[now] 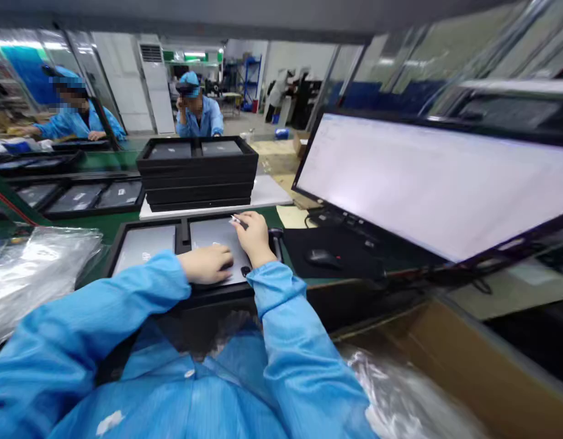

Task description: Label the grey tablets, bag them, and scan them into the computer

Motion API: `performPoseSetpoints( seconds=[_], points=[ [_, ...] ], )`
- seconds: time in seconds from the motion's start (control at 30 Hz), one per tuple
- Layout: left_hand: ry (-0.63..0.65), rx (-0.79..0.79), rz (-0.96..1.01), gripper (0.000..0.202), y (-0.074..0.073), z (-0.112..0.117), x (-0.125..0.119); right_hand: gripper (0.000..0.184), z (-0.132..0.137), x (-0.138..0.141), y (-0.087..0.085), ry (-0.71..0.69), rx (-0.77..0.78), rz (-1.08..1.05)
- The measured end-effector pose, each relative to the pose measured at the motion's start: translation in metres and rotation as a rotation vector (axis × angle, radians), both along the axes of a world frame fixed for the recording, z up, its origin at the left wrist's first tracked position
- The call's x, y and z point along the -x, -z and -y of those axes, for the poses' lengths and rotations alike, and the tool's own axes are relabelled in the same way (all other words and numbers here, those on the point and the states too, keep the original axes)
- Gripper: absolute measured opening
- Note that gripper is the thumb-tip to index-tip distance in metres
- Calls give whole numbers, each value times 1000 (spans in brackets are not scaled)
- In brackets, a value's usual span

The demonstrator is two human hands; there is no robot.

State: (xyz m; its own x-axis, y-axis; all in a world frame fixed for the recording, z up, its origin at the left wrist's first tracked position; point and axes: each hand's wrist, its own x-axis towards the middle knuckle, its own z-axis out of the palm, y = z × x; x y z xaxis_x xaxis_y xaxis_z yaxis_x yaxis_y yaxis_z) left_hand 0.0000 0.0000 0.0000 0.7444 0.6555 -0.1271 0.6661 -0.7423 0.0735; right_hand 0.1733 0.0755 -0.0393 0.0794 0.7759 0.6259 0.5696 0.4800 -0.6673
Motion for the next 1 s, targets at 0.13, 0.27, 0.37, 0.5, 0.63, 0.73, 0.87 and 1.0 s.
performPoseSetpoints(
  seconds=[0.13,0.27,0.37,0.5,0.63,0.73,0.87,1.0],
  points=[
    [-2,-59,71,50,-4,-20,-31,23,9,-3,-4,97,-12,-86],
    [16,-92,126,41,-1,-28,-33,35,8,-6,0,85,49,-231],
    [33,-121,190,35,0,-28,-35,45,3,-12,2,150,92,-306],
    [6,-173,319,40,-13,-36,-34,47,1,-21,-1,320,61,-339],
    [5,-315,845,56,-28,-51,-6,41,3,-15,-2,67,120,-290],
    [38,-346,1395,60,-36,-58,19,29,3,-4,-4,-334,236,-18],
    [55,-296,1584,59,-44,-52,34,30,4,5,-8,-440,317,407],
    [71,-248,1562,54,-47,-45,31,37,5,3,-10,-420,282,496]
  ],
)
